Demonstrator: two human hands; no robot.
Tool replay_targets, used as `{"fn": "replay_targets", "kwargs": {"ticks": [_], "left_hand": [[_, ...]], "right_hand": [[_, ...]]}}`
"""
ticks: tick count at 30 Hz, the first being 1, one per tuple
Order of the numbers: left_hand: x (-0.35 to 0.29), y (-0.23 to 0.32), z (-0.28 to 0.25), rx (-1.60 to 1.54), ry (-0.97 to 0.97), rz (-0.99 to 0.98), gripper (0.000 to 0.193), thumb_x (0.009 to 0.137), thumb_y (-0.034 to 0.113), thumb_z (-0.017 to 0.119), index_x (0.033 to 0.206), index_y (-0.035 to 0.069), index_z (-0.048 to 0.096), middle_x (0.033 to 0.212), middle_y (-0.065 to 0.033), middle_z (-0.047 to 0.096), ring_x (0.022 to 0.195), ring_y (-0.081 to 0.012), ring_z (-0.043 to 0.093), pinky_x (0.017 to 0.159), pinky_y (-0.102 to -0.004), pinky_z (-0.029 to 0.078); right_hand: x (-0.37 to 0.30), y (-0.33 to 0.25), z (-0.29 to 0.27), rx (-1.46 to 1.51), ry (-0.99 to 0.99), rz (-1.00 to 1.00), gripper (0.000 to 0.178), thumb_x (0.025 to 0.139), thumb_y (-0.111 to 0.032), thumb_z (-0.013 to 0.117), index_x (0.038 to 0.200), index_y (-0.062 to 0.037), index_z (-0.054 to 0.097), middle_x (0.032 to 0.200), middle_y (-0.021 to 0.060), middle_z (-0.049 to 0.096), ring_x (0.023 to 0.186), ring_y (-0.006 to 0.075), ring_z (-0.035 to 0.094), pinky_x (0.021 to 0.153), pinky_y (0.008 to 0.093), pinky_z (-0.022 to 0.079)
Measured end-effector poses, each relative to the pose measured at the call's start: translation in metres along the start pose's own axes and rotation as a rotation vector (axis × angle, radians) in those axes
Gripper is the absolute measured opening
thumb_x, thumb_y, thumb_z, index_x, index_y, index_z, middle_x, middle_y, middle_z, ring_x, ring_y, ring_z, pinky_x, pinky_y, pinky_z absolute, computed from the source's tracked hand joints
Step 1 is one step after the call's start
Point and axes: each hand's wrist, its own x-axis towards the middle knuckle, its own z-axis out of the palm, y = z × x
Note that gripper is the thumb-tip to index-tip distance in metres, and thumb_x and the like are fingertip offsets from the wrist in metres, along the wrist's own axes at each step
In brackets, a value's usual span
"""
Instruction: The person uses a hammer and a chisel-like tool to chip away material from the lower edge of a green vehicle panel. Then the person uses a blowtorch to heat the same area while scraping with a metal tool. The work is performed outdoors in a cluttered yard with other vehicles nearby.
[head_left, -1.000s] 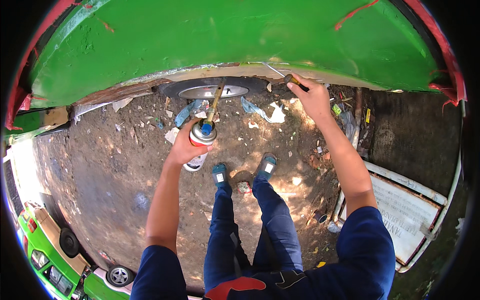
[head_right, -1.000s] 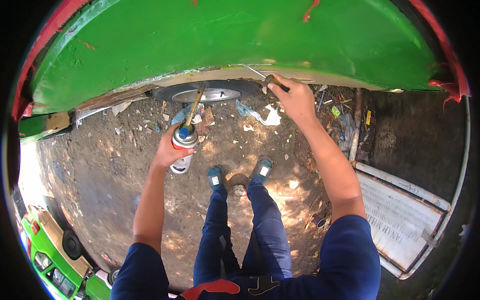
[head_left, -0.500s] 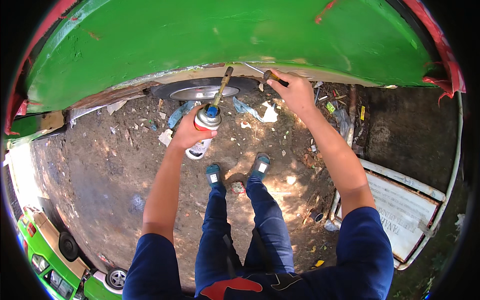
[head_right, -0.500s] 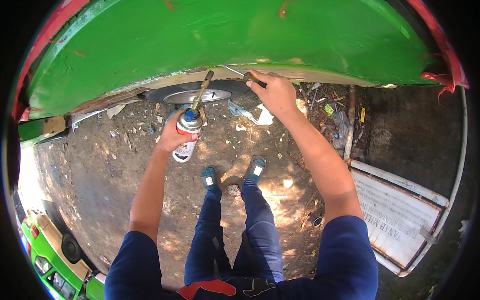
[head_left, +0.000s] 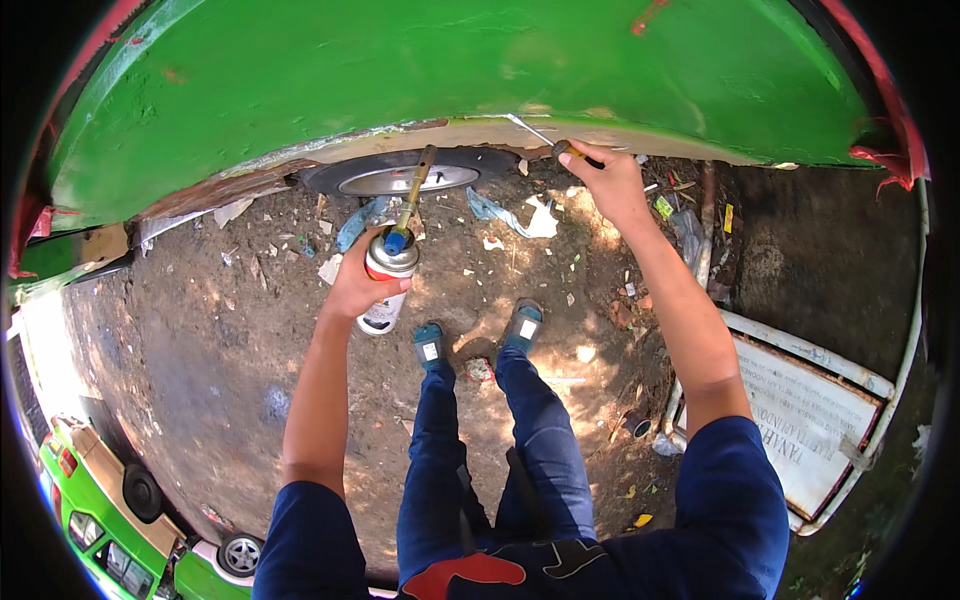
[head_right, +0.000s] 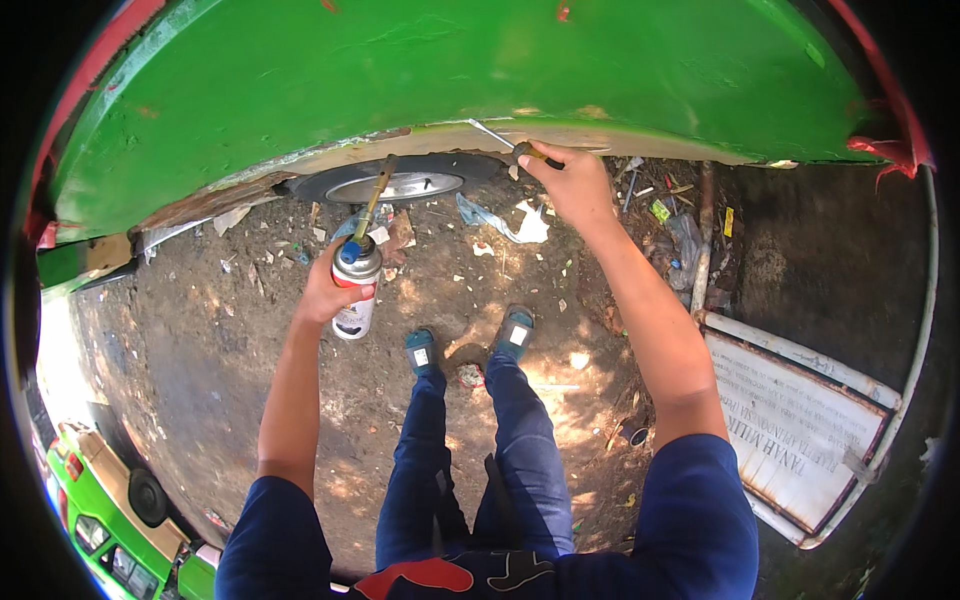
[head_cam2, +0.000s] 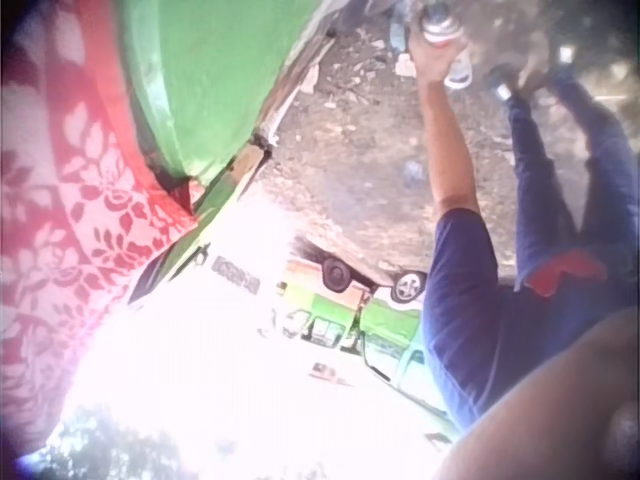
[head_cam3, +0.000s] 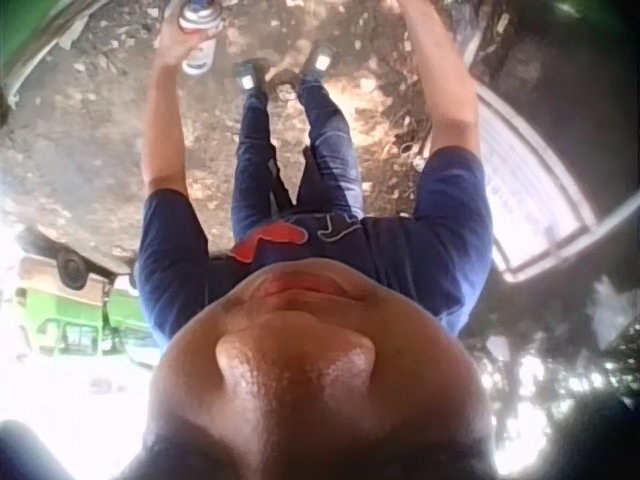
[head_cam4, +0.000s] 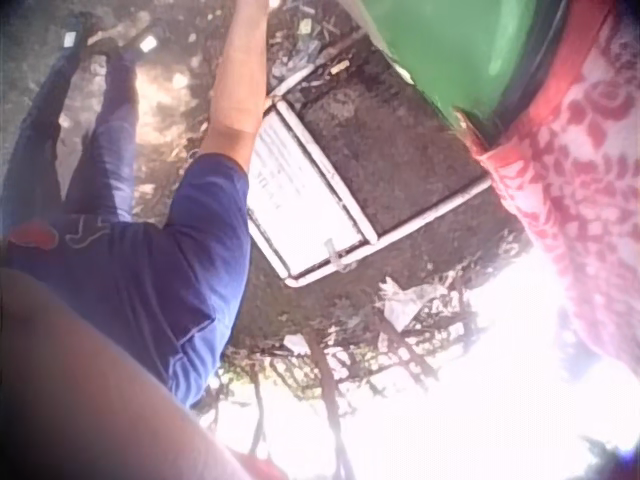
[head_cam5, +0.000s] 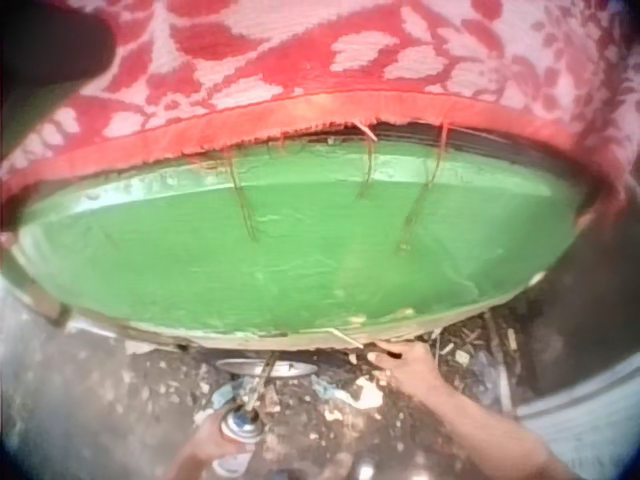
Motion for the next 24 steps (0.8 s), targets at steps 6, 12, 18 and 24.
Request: {"fn": "replay_targets", "kwargs": {"ticks": [6, 12, 18, 24], "left_hand": [[-0.005, 0.007, 0.008, -0.071, -0.023, -0.014, 0.08, 0.063, 0.013, 0.09, 0.131, -0.002, 0.051, 0.111, -0.007, 0.066, 0.103, -0.0153, 0.062, 0.095, -0.0315, 0.047], [-0.007, 0.003, 0.011, -0.045, -0.051, 0.006, 0.079, 0.063, 0.014, 0.09, 0.131, -0.001, 0.052, 0.112, -0.0072, 0.065, 0.103, -0.0153, 0.061, 0.096, -0.0319, 0.047], [-0.013, 0.006, 0.001, -0.015, -0.006, 0.026, 0.08, 0.063, 0.014, 0.089, 0.132, -0.002, 0.051, 0.113, -0.0083, 0.065, 0.105, -0.016, 0.061, 0.097, -0.032, 0.047], [-0.025, 0.004, -0.005, 0.015, 0.042, 0.029, 0.08, 0.063, 0.016, 0.089, 0.132, -0.002, 0.051, 0.113, -0.0087, 0.066, 0.104, -0.0161, 0.061, 0.097, -0.032, 0.047]], "right_hand": [[-0.001, -0.026, -0.02, -0.023, -0.062, 0.002, 0.044, 0.088, -0.033, 0.075, 0.122, -0.0051, 0.069, 0.111, 0.0179, 0.073, 0.096, 0.0143, 0.066, 0.093, 0.0277, 0.048], [0.014, -0.049, 0.008, -0.049, -0.209, 0.08, 0.046, 0.088, -0.038, 0.073, 0.122, -0.0077, 0.07, 0.103, 0.0147, 0.075, 0.07, 0.0119, 0.062, 0.072, 0.0294, 0.051], [0.0, -0.067, 0.006, -0.293, -0.03, -0.134, 0.04, 0.087, -0.045, 0.07, 0.118, -0.0194, 0.073, 0.074, 0.0153, 0.069, 0.069, 0.0278, 0.067, 0.063, 0.0373, 0.052], [-0.01, -0.065, -0.021, -0.674, 0.167, -0.415, 0.033, 0.083, -0.03, 0.075, 0.115, -0.0222, 0.075, 0.087, 0.0054, 0.067, 0.069, 0.0265, 0.066, 0.061, 0.0374, 0.054]]}}
